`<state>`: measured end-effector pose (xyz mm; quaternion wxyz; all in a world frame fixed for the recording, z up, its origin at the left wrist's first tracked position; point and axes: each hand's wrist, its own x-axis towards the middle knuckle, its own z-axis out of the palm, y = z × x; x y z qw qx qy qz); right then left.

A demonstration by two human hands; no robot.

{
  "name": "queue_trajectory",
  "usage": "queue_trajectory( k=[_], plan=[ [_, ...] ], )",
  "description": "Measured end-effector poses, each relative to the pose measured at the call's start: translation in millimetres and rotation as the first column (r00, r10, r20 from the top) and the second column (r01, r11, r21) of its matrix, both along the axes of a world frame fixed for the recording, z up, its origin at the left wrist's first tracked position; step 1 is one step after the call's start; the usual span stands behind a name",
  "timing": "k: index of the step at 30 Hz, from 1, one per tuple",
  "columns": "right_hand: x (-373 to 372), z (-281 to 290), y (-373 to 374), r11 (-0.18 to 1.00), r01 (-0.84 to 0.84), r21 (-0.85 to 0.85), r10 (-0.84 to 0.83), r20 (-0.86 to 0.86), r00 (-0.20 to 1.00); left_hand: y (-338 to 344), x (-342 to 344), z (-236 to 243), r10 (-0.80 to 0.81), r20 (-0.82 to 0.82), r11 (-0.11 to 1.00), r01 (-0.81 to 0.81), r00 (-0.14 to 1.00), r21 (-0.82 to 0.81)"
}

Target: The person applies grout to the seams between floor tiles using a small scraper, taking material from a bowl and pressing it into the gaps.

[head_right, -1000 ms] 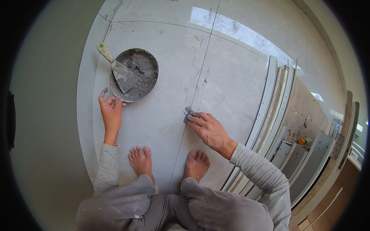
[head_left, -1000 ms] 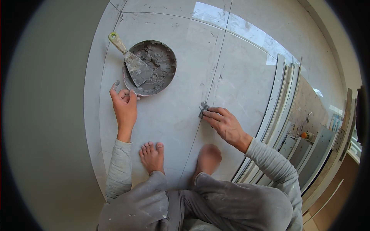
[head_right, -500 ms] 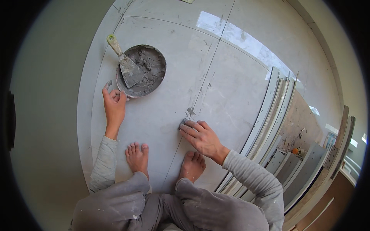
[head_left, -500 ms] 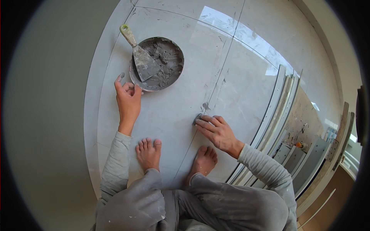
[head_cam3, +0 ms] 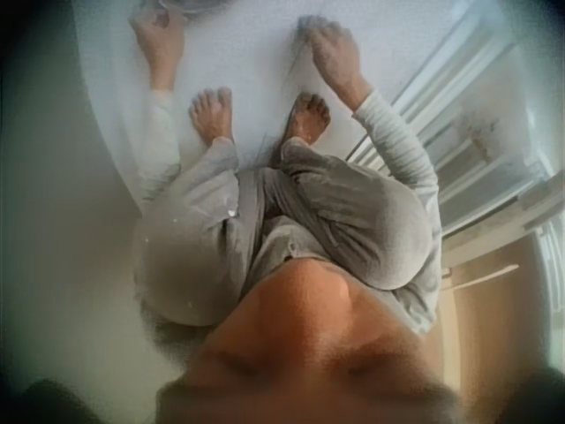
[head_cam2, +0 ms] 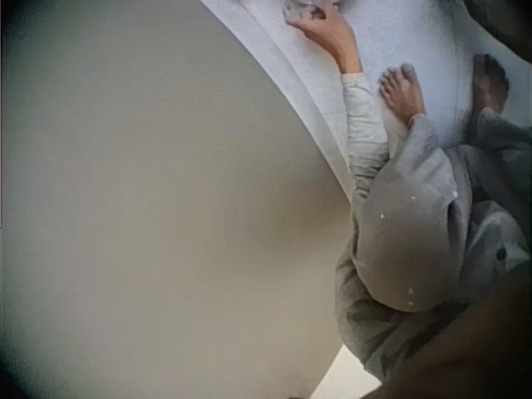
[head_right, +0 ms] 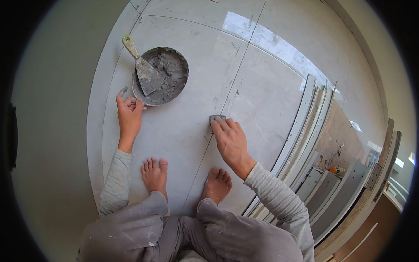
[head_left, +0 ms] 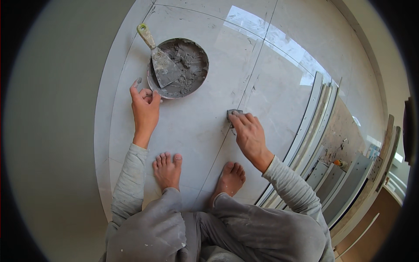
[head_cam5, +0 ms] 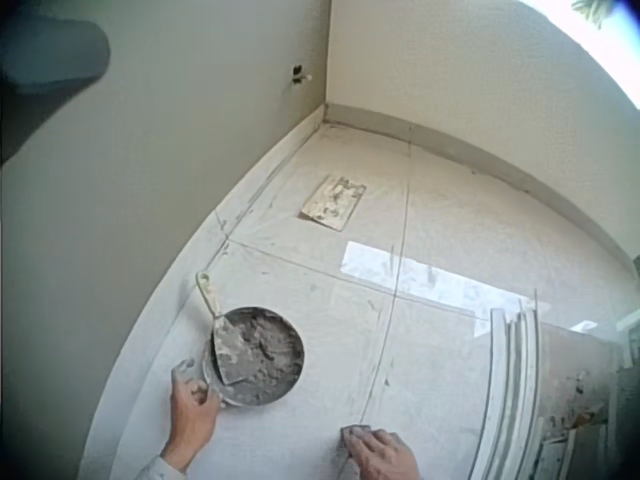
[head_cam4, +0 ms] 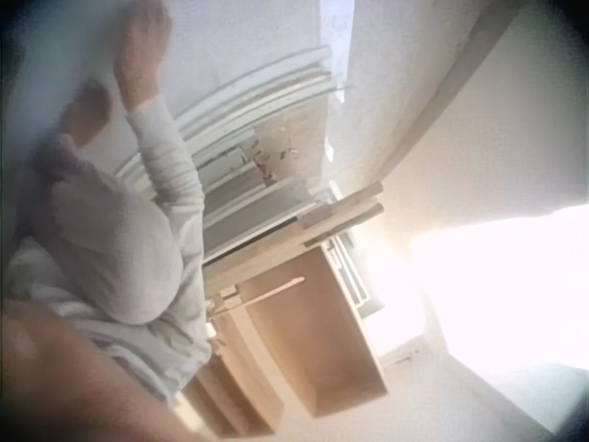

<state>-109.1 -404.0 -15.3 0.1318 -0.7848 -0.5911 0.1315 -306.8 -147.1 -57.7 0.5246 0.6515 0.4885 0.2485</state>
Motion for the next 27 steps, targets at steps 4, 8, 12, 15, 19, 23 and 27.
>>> queue_trajectory(
  k=[4, 8, 12, 15, 19, 23, 27],
  plan=[
    [-27, 1, -25, 1.0, -0.011, -0.03, 0.009, -0.05, 0.999, -1, 0, 1, 0.014, 0.027, 1.0, -0.014, 1.0, -0.017],
    [-36, 6, -33, 0.996, -0.035, -0.088, 0.029, -0.079, 0.996, 1, -3, -3, -0.006, 0.011, 1.0, 0.006, 1.0, 0.01],
    [-48, 18, -42, 0.983, -0.059, -0.174, -0.001, -0.325, 0.946, 1, -1, -1, -0.007, 0.034, 1.0, 0.008, 0.999, -0.019],
    [-27, 21, -24, 0.995, 0.082, -0.056, -0.098, -0.419, 0.903, 1, 1, -1, -0.004, 0.05, 1.0, 0.005, 0.999, -0.025],
    [31, 5, 22, 0.949, 0.219, 0.229, -0.196, -0.121, 0.973, 1, 0, -5, -0.026, 0.041, 1.0, 0.026, 0.999, 0.01],
    [-23, -7, -4, 0.99, 0.069, 0.126, -0.049, -0.151, 0.987, 0, -9, -11, -0.019, 0.039, 1.0, 0.019, 0.999, 0.005],
    [-56, 2, -31, 0.984, -0.006, -0.177, -0.08, -0.475, 0.876, 1, 0, -3, -0.033, 0.015, 0.999, 0.033, 0.999, -0.036]
  ],
)
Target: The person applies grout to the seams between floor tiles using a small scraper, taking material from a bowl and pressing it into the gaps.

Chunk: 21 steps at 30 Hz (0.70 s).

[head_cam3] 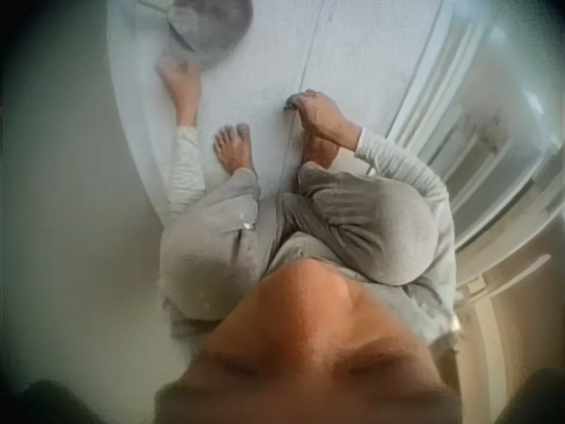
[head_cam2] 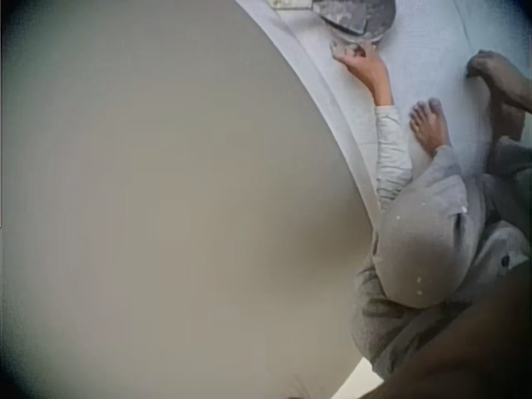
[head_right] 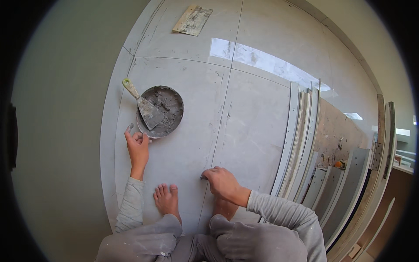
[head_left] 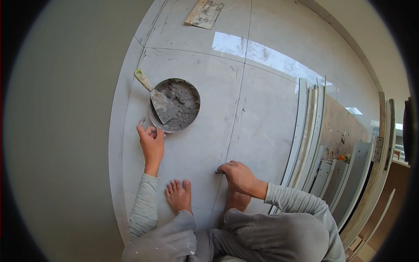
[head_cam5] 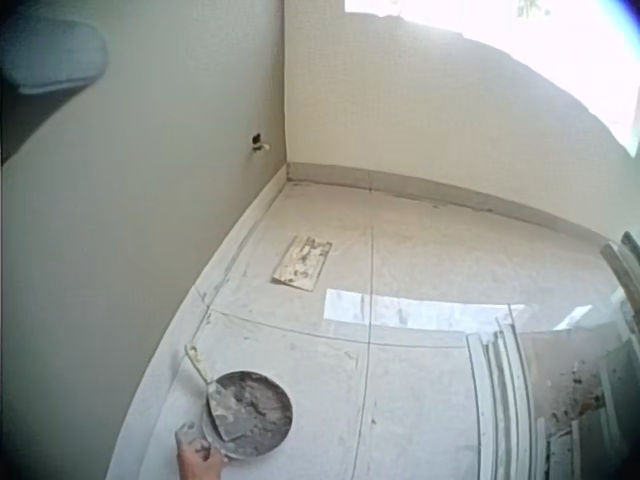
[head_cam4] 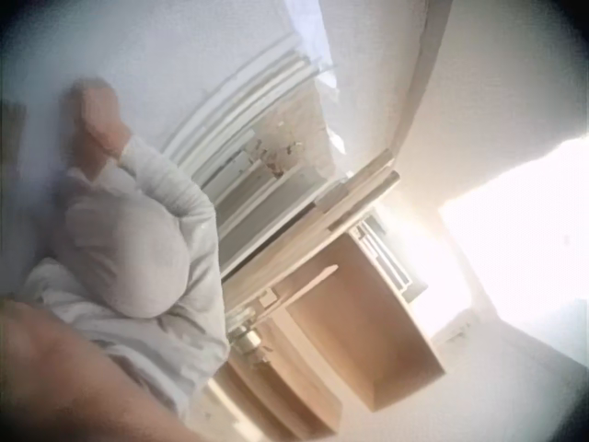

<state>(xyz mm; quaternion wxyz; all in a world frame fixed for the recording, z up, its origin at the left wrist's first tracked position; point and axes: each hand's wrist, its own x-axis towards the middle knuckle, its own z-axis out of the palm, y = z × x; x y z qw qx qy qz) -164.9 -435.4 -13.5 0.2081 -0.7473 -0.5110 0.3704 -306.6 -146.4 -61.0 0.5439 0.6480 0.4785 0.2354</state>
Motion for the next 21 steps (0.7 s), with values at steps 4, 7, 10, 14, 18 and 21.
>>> queue_trajectory(
  k=[4, 7, 10, 14, 18, 21],
  plan=[
    [104, 13, 71, 0.865, 0.284, 0.413, -0.364, 0.13, 0.922, 5, -6, -4, -0.004, -0.024, 1.0, 0.004, 1.0, 0.03],
    [174, 6, 109, 0.862, 0.232, 0.451, -0.409, 0.348, 0.844, 5, -8, -8, -0.01, 0.018, 0.998, 0.009, 1.0, 0.062],
    [159, -13, 97, 0.905, 0.054, 0.422, -0.258, 0.442, 0.859, 1, -5, -8, 0.004, 0.041, 0.999, -0.005, 0.999, 0.039],
    [62, -10, 40, 0.954, 0.044, 0.295, -0.134, 0.292, 0.947, -3, -4, -8, 0.012, 0.041, 1.0, -0.013, 0.999, 0.017],
    [13, 2, 11, 0.99, 0.024, 0.136, -0.032, 0.051, 0.998, 0, -6, -13, 0.01, 0.077, 1.0, -0.012, 0.997, 0.017],
    [76, 8, 57, 0.883, 0.239, 0.405, -0.33, 0.171, 0.928, 5, -16, -4, -0.026, 0.005, 0.992, 0.026, 1.0, 0.12]
  ],
)
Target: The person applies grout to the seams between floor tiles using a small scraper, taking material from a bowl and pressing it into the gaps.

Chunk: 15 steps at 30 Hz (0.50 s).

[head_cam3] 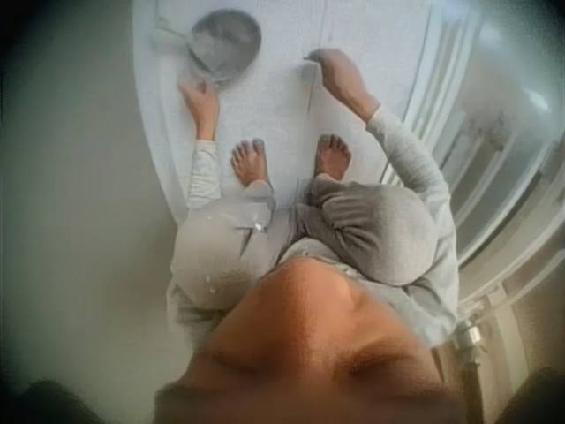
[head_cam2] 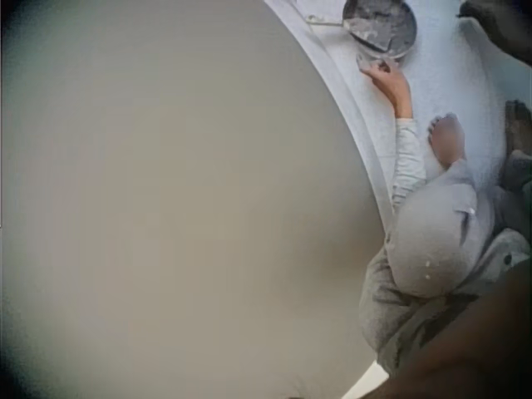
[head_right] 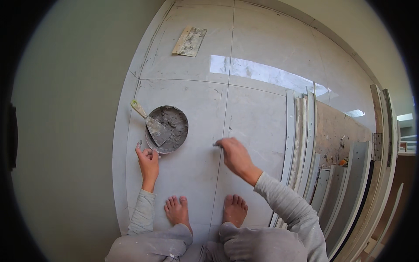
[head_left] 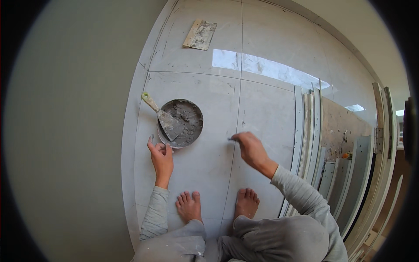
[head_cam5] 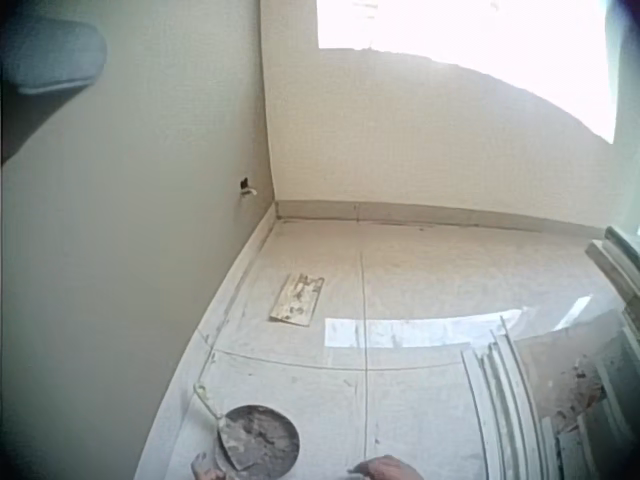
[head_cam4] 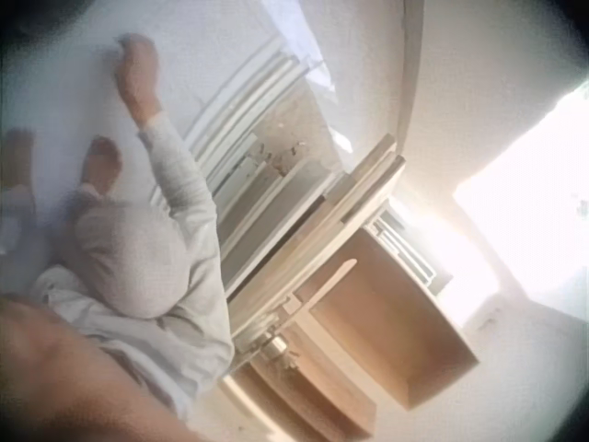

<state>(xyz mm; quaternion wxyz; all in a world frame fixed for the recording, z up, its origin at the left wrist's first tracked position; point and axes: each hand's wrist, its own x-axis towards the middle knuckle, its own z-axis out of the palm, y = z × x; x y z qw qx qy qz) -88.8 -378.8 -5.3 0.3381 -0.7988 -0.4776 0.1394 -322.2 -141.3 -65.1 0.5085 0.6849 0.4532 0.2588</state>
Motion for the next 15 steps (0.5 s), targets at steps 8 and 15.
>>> queue_trajectory(
  k=[8, 15],
  plan=[
    [2, -21, -9, 0.992, 0.091, -0.082, -0.075, 0.179, 0.981, -10, 17, 31, -0.074, -0.398, 0.833, 0.276, 0.914, 0.479],
    [-54, 12, -8, 0.972, -0.043, -0.23, -0.078, -0.494, 0.866, -24, 24, 54, -0.22, -0.503, 0.663, 0.506, 0.836, 0.551]
  ],
)
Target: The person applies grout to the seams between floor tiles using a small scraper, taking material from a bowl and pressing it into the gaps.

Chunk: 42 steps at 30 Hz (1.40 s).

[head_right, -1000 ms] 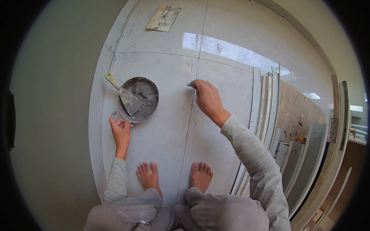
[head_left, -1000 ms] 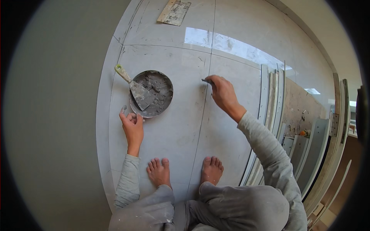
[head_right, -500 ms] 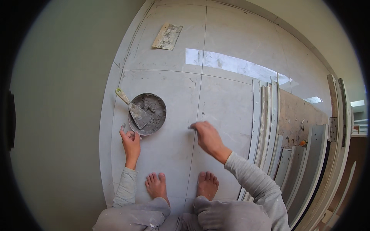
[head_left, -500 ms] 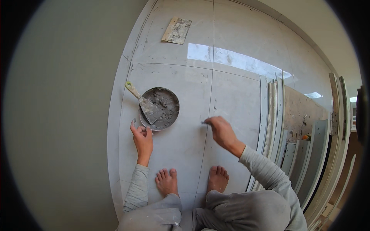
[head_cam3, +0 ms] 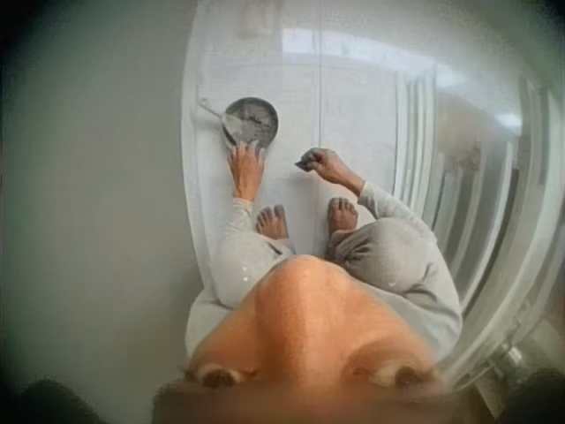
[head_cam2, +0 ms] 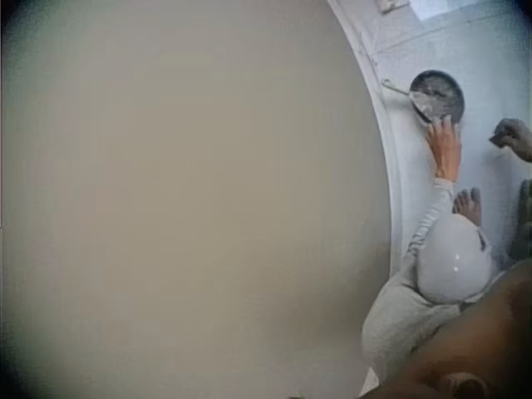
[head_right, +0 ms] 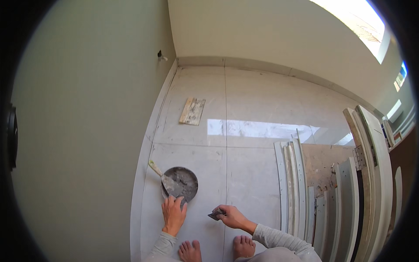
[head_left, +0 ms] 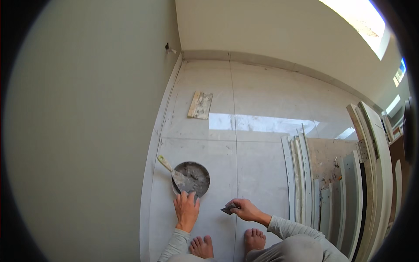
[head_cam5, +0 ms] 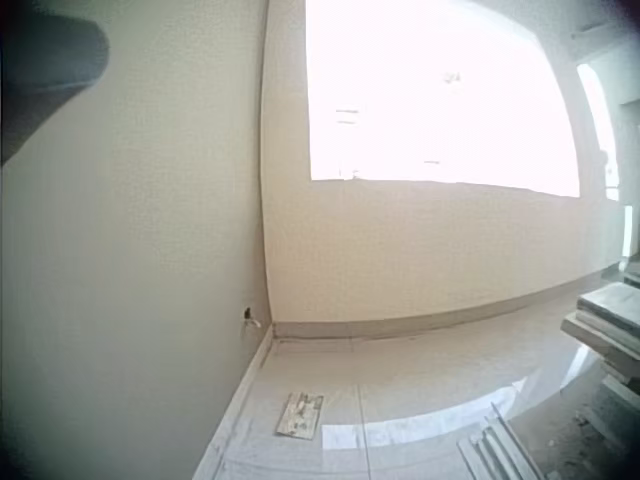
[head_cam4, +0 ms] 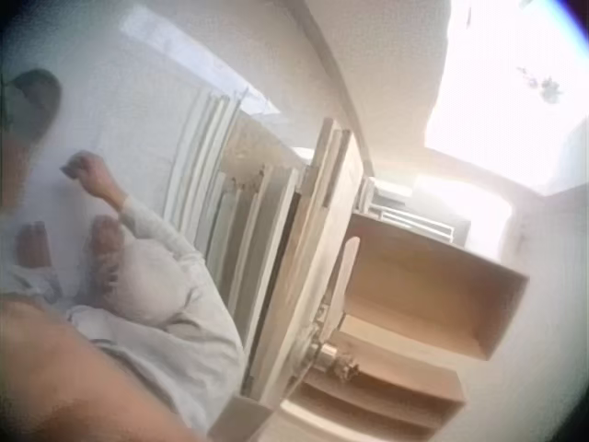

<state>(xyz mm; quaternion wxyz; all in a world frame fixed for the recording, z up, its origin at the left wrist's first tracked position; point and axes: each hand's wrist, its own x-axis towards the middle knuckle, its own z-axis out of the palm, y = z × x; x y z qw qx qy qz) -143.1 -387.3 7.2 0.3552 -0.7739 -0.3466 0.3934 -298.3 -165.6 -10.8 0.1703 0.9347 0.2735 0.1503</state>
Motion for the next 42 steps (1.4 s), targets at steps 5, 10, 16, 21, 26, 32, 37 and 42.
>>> queue_trajectory(
  k=[5, 10, 16, 21, 26, 32, 37, 42],
  plan=[
    [25, 21, 60, 0.95, 0.271, 0.152, -0.229, -0.248, 0.941, -3, -4, -20, 0.017, -0.074, 0.997, -0.022, 0.997, -0.068],
    [21, 30, 83, 0.921, 0.336, 0.197, -0.26, -0.333, 0.906, 6, 4, -14, 0.017, -0.096, 0.942, -0.049, 0.995, -0.331],
    [11, 37, 80, 0.914, 0.381, 0.138, -0.299, -0.403, 0.865, 20, -17, 11, 0.002, -0.376, 0.988, -0.059, 0.927, -0.139],
    [18, 20, 77, 0.909, 0.406, 0.096, -0.313, -0.486, 0.816, 36, -30, -1, 0.002, -0.209, 0.989, -0.034, 0.978, -0.147],
    [22, 4, 87, 0.885, 0.463, 0.043, -0.296, -0.714, 0.634, 9, -18, 44, -0.032, 0.071, 0.953, 0.052, 0.997, -0.299],
    [12, 0, 97, 0.903, 0.425, 0.054, -0.198, -0.827, 0.526, -15, -1, 57, -0.151, 0.025, 0.978, 0.153, 0.988, -0.144],
    [7, -6, 91, 0.92, 0.392, 0.028, -0.197, -0.829, 0.524, -28, -1, 48, -0.038, 0.115, 0.98, 0.06, 0.993, -0.187],
    [2, -3, 102, 0.939, 0.335, -0.078, -0.237, -0.852, 0.467, -23, -8, 40, 0.044, 0.11, 0.984, -0.024, 0.993, -0.177]
  ],
)
